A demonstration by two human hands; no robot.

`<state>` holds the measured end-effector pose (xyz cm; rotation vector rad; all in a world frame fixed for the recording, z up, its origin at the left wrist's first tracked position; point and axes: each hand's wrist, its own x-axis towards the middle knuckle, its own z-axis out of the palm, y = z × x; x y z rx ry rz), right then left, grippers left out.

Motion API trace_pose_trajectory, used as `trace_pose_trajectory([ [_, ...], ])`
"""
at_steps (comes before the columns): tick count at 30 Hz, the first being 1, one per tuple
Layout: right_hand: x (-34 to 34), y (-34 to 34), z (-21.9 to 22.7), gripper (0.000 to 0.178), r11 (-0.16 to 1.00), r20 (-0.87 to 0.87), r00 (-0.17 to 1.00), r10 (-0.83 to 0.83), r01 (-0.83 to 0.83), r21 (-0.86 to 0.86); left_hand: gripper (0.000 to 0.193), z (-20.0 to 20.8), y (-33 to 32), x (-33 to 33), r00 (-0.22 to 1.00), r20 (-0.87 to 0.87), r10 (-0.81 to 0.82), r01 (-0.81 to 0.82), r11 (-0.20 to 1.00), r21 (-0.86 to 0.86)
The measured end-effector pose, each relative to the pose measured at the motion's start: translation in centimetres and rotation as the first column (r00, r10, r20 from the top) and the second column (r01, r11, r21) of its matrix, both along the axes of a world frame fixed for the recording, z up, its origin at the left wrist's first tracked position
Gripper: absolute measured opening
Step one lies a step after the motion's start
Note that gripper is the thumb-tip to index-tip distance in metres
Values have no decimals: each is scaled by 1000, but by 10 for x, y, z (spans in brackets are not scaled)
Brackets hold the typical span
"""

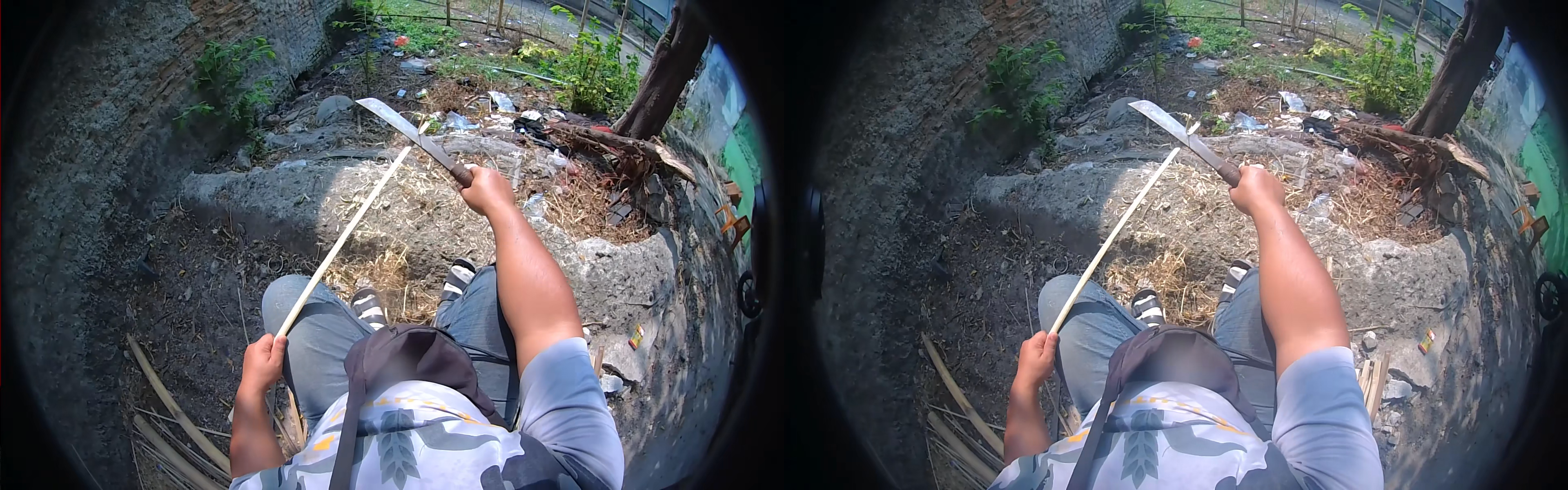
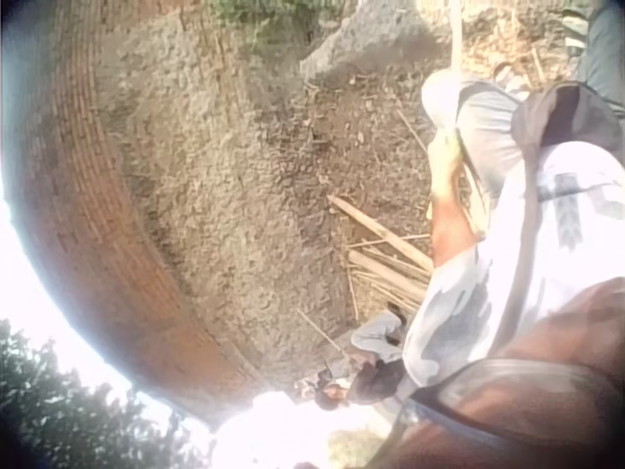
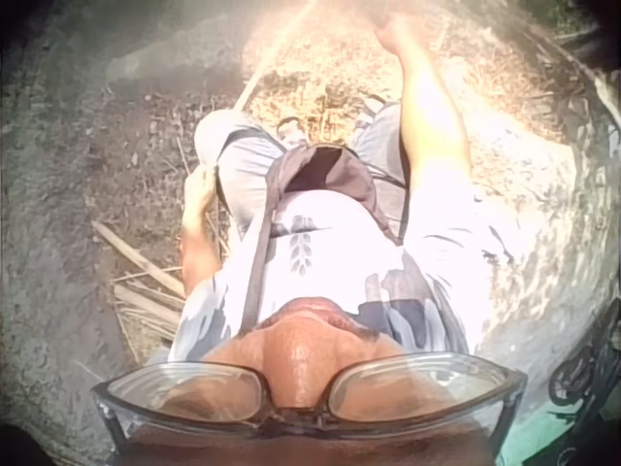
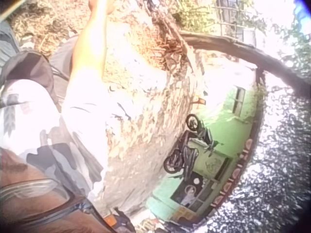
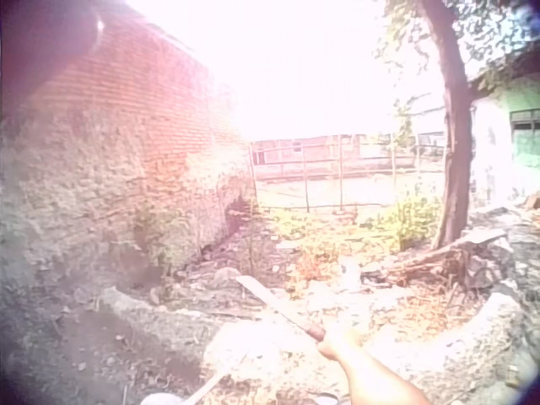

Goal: The person scrapes a bamboo stick with a machete.

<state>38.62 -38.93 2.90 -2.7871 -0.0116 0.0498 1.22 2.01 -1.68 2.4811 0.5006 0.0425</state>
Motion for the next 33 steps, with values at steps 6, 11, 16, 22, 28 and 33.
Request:
trace_pose_trajectory([
  [6,2,2,10,33,976,-82,993,79,-61,207,51,-3,5,-2,1000,-24,13,-14,999,-30],
  [11,11,-1,-11,46,887,-201,965,169,-60,459,51,4,-2,2,1000,-15,18,-19,999,-44],
  [16,14,-6,-13,42,932,-148,974,170,-110,345,51,7,-4,4,997,-61,39,-42,998,-54],
  [22,13,-2,-11,39,932,-82,983,165,-128,339,50,-1,2,-1,997,-52,50,-53,997,-58],
  [28,13,-5,-15,39,921,-61,985,161,-128,367,50,-4,3,-1,999,-28,34,-36,997,-62],
  [33,1,0,7,37,948,-48,989,142,-122,295,50,-1,1,-2,999,-26,36,-37,998,-40],
])
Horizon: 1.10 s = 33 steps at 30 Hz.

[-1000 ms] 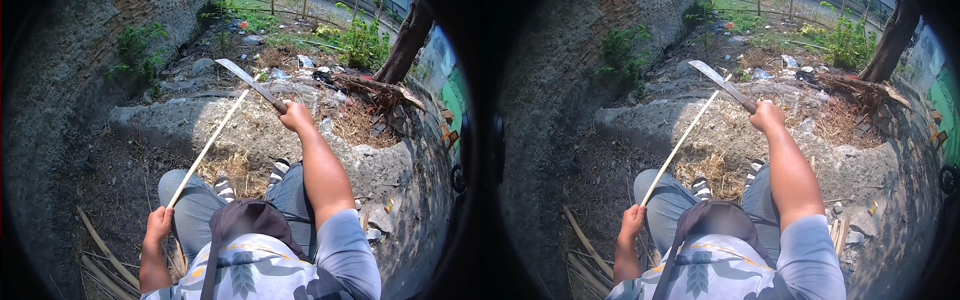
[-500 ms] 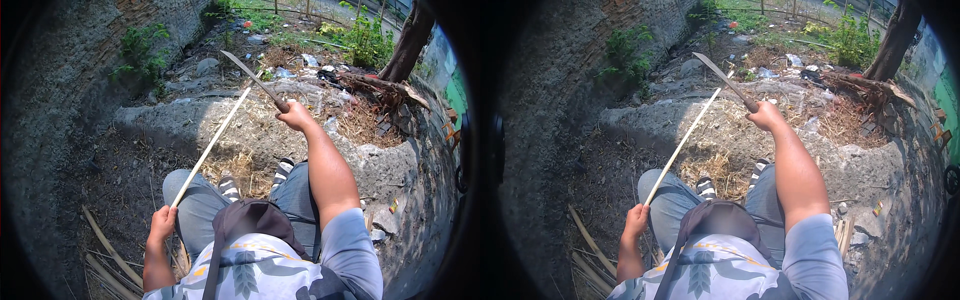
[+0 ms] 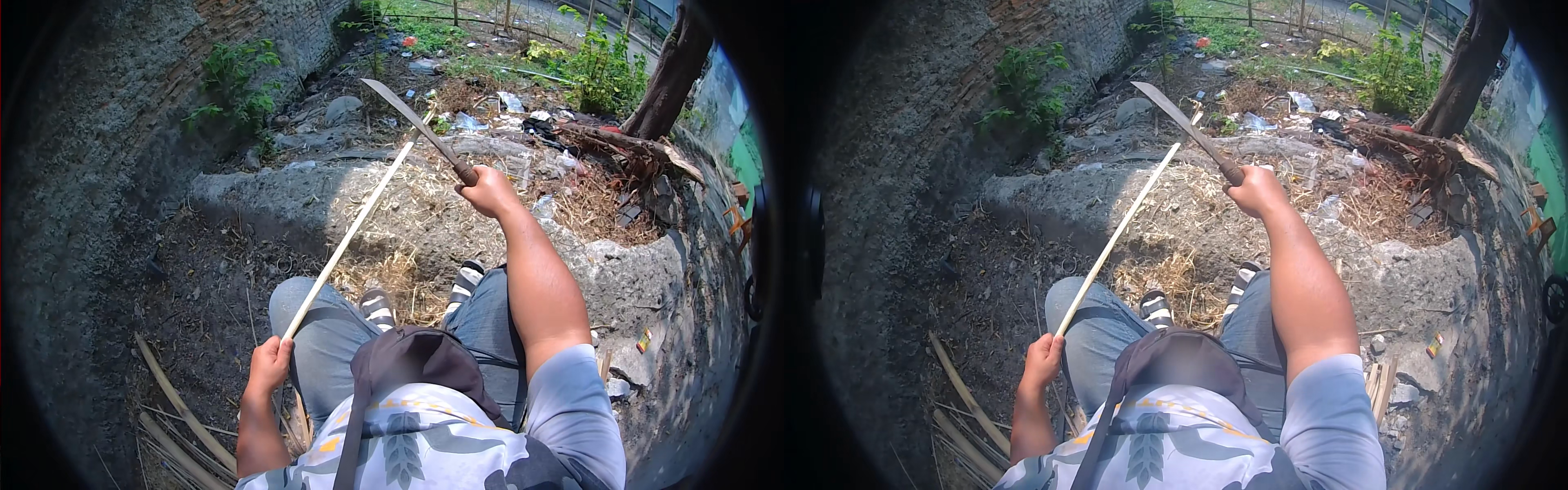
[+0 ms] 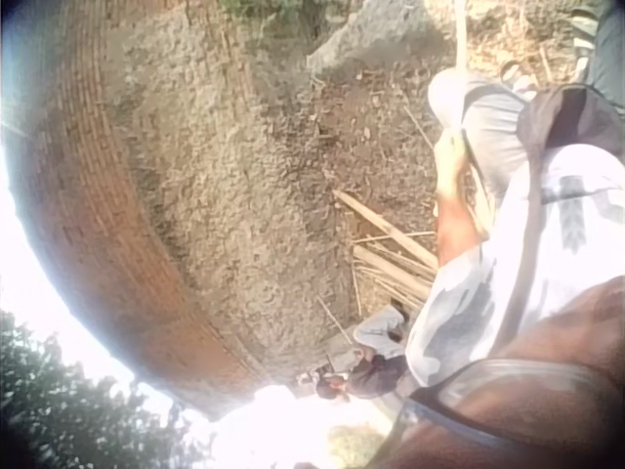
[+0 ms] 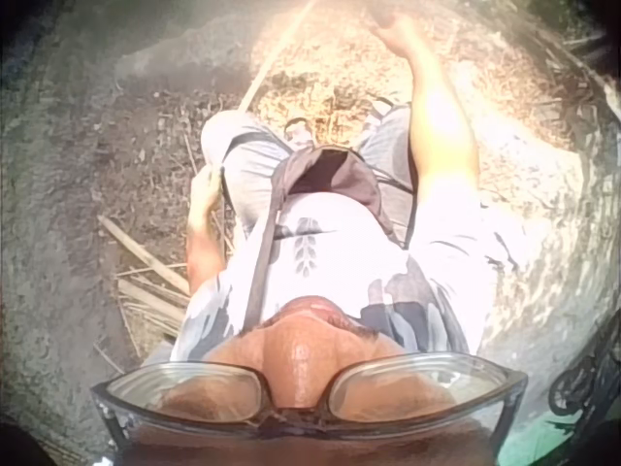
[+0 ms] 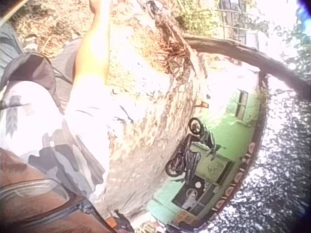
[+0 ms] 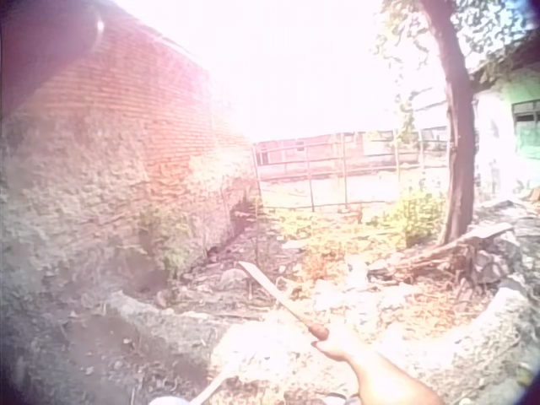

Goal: The person scrapes a bamboo stick with a machete.

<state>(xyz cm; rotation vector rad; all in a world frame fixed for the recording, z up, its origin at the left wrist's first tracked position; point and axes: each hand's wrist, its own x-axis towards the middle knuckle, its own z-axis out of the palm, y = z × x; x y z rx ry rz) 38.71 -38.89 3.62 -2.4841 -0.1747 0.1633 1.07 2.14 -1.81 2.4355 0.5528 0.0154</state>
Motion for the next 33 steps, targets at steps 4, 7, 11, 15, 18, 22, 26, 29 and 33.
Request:
trace_pose_trajectory([
  [4,-15,9,17,31,980,154,984,85,-55,-191,50,-7,3,-4,1000,28,13,-12,999,-46],
  [7,-35,22,31,25,908,168,930,326,-259,-329,50,-5,1,0,1000,25,6,-6,1000,-29],
  [11,-41,40,16,16,750,249,742,623,-474,-461,50,0,-2,1,1000,29,-4,5,1000,-9],
  [15,-35,38,14,15,764,287,751,594,-416,-493,50,-7,2,-7,999,45,25,-23,999,-35],
  [18,-7,-2,7,21,963,187,982,28,23,-268,51,-10,-3,-5,995,100,27,-21,998,-62],
  [22,3,-26,-9,33,960,-6,991,-130,125,-252,51,17,-16,7,1000,19,-7,5,990,142],
  [26,4,-16,-12,37,950,-3,990,-138,131,-283,51,18,-13,1,999,-37,25,-21,995,98],
  [29,10,-16,-11,38,996,-86,994,-61,56,-67,50,12,-13,2,999,-26,21,-19,996,91],
  [33,10,-12,-4,38,1000,-57,998,-21,20,-15,49,1,-7,0,999,-20,36,-36,999,35],
])
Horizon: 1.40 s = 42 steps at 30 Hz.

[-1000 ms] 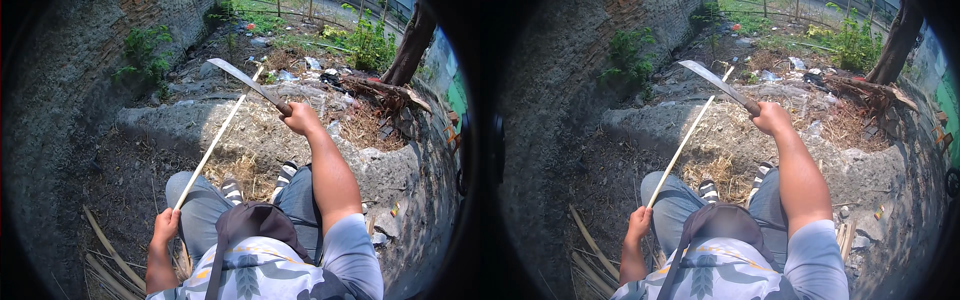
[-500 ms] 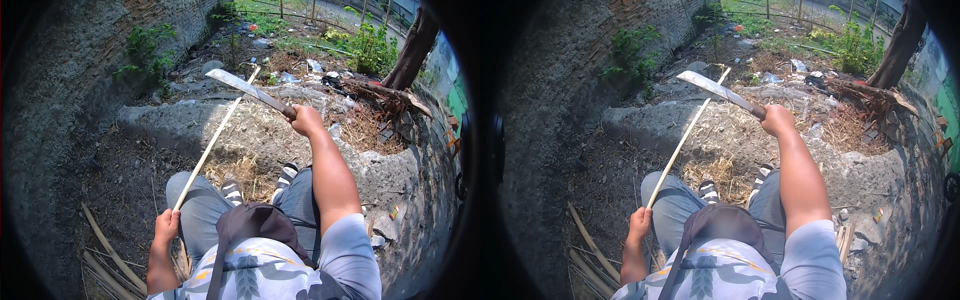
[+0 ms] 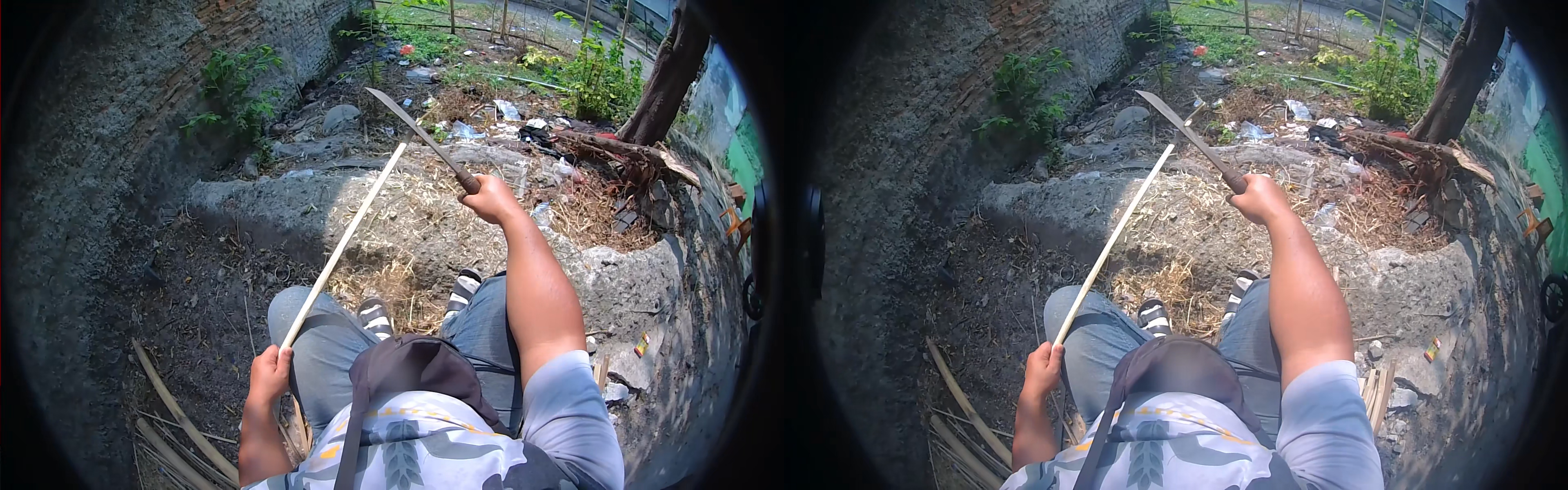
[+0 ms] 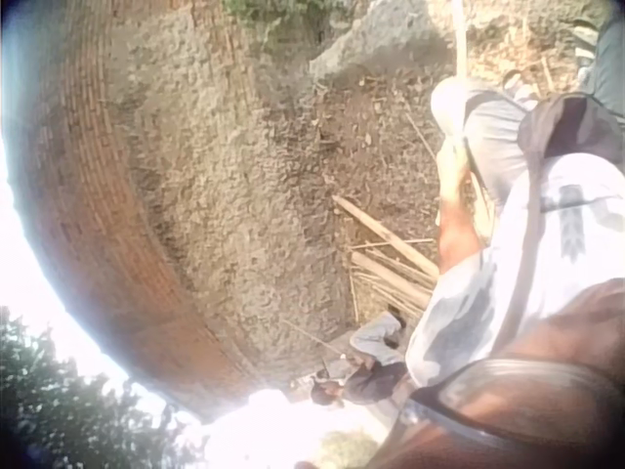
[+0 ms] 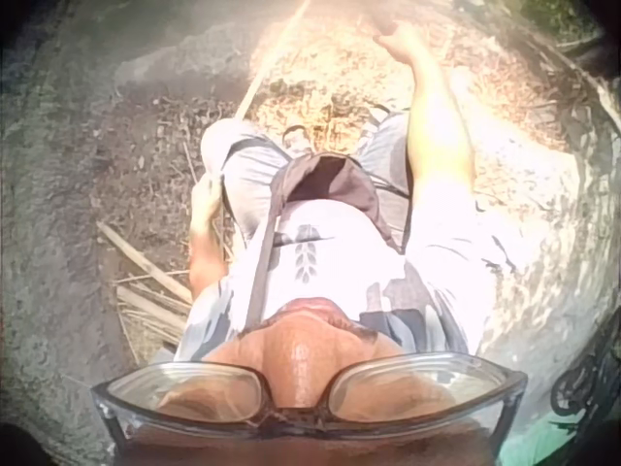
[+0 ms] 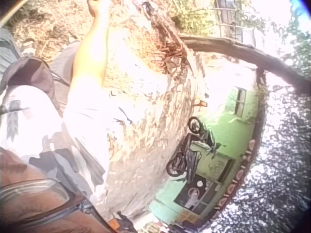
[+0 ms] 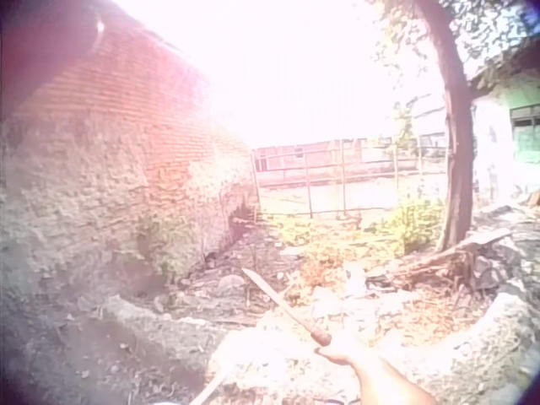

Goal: The person scrapes a bamboo stick with a machete.

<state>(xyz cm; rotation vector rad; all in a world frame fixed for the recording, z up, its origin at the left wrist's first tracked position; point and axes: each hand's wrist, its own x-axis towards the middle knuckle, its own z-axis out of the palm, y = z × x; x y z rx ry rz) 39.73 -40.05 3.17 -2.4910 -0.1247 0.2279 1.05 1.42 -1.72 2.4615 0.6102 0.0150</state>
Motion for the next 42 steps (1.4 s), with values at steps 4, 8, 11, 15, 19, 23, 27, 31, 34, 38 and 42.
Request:
trace_pose_trajectory([
  [4,-15,7,13,37,976,40,979,200,-196,-95,49,2,0,2,1000,20,-21,21,999,26],
  [8,-43,26,35,24,873,106,912,397,-340,-349,51,5,0,1,1000,5,-30,30,999,22],
  [11,-50,38,35,21,816,165,852,497,-394,-423,50,6,0,1,1000,-8,-3,3,1000,24],
  [15,-28,24,18,20,865,208,899,385,-274,-420,49,-3,3,-1,999,39,-13,12,999,30],
  [19,8,-2,-14,28,955,106,954,-279,287,-75,51,-2,3,0,997,57,-55,52,997,48],
  [23,33,-33,-55,28,754,-254,850,-462,527,392,51,-24,12,-7,982,188,-6,23,996,-89],
  [27,37,-59,-67,18,429,-510,776,-371,630,647,49,-7,5,-2,996,87,28,-17,993,-121],
  [31,40,-58,-70,18,370,-534,756,-379,652,662,48,-11,6,-3,996,90,15,-6,996,-91],
  [34,44,-52,-66,23,423,-516,783,-347,622,659,48,-10,5,-2,995,101,11,-4,998,-69],
  [38,37,-36,-52,25,645,-361,875,-322,482,593,48,-9,3,-4,996,78,32,-28,998,-48],
  [42,38,-34,-52,38,839,-181,945,-273,326,437,48,-6,-1,-2,996,79,35,-34,999,-16],
])
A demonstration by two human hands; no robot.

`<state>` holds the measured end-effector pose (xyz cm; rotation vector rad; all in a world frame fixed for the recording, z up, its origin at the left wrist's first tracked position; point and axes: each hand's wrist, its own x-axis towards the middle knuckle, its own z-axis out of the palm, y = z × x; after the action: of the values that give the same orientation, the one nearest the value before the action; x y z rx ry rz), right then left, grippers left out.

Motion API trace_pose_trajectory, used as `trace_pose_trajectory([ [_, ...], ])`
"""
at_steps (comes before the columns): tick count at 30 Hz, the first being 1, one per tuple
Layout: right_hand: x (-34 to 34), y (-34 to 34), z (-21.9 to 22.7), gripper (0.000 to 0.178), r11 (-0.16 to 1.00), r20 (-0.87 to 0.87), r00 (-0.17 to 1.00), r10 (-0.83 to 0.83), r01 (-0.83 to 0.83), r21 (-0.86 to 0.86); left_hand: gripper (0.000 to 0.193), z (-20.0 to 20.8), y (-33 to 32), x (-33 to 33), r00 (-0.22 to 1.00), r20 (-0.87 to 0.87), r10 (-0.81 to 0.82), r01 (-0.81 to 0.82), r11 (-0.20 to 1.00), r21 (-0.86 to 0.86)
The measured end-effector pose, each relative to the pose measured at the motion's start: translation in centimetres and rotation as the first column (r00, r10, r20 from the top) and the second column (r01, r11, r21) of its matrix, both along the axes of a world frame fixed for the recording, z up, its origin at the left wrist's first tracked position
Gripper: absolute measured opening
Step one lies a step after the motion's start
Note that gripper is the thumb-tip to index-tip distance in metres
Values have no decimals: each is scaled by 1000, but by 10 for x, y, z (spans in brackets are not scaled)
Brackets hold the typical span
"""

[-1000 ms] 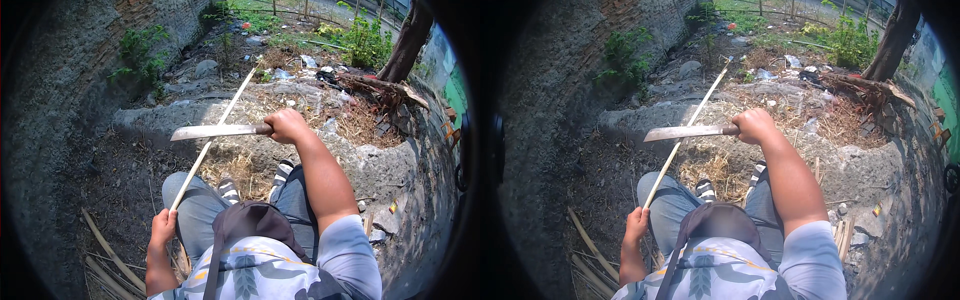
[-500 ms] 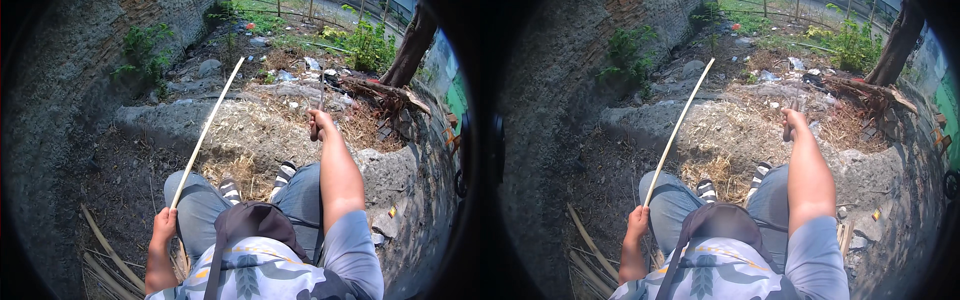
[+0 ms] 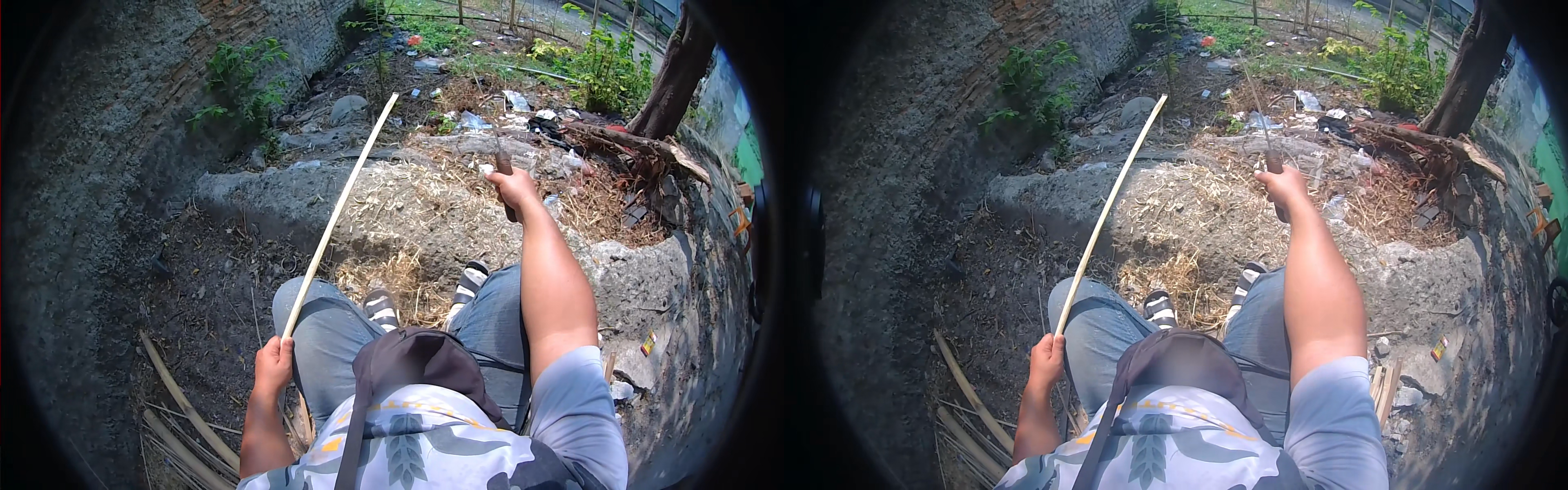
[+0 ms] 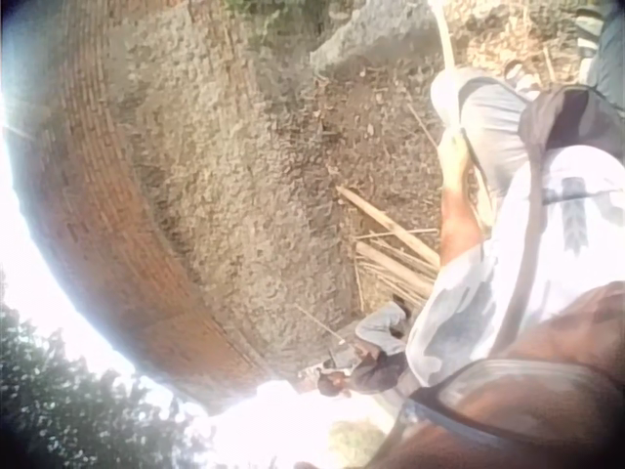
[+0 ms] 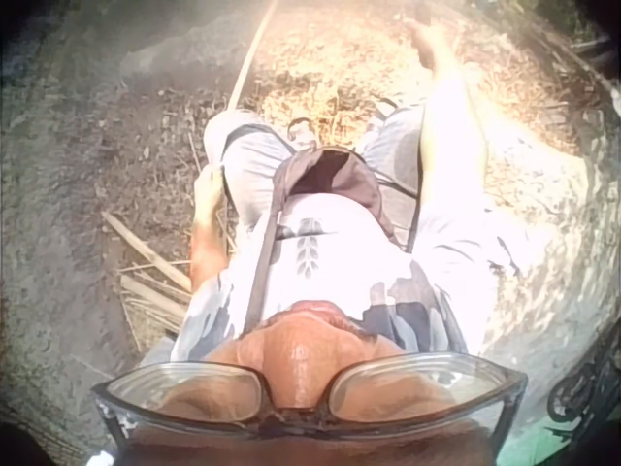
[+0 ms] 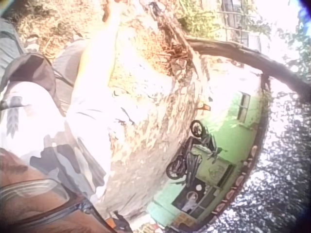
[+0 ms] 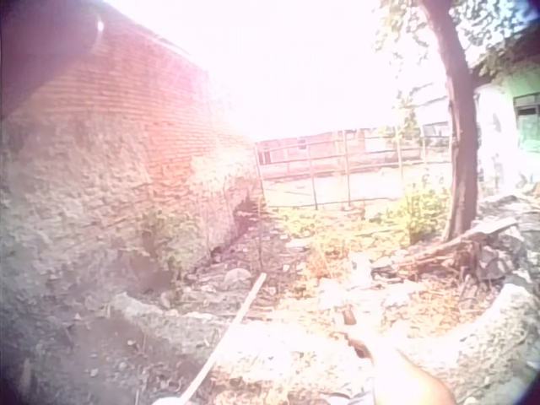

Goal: The person scrapes a bamboo stick with a machete.

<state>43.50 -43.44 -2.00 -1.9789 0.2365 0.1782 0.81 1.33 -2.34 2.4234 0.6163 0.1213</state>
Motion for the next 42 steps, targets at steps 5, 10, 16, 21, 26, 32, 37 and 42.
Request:
trace_pose_trajectory([
  [5,-7,5,3,43,987,178,977,120,-99,-123,48,4,-7,1,1000,-12,16,-15,997,71],
  [10,-38,32,40,43,875,200,901,384,-286,-390,47,13,-14,2,999,-21,28,-26,992,125],
  [16,-74,75,72,29,540,285,631,722,-256,-802,46,22,-25,2,998,-18,53,-48,972,228],
  [21,-85,106,53,26,387,235,426,874,-317,-866,45,31,-39,5,998,59,10,-24,974,227],
  [26,-90,110,56,24,407,284,367,886,-317,-857,45,33,-43,9,990,136,-42,15,981,195],
  [32,-81,87,61,29,547,345,504,792,-332,-769,46,40,-47,13,987,159,-26,9,995,104],
  [37,-82,87,64,41,614,347,589,730,-342,-711,46,50,-51,25,981,187,-47,31,996,89],
  [42,-78,95,50,45,648,480,518,707,-205,-733,47,58,-42,46,972,222,-82,63,994,92],
])
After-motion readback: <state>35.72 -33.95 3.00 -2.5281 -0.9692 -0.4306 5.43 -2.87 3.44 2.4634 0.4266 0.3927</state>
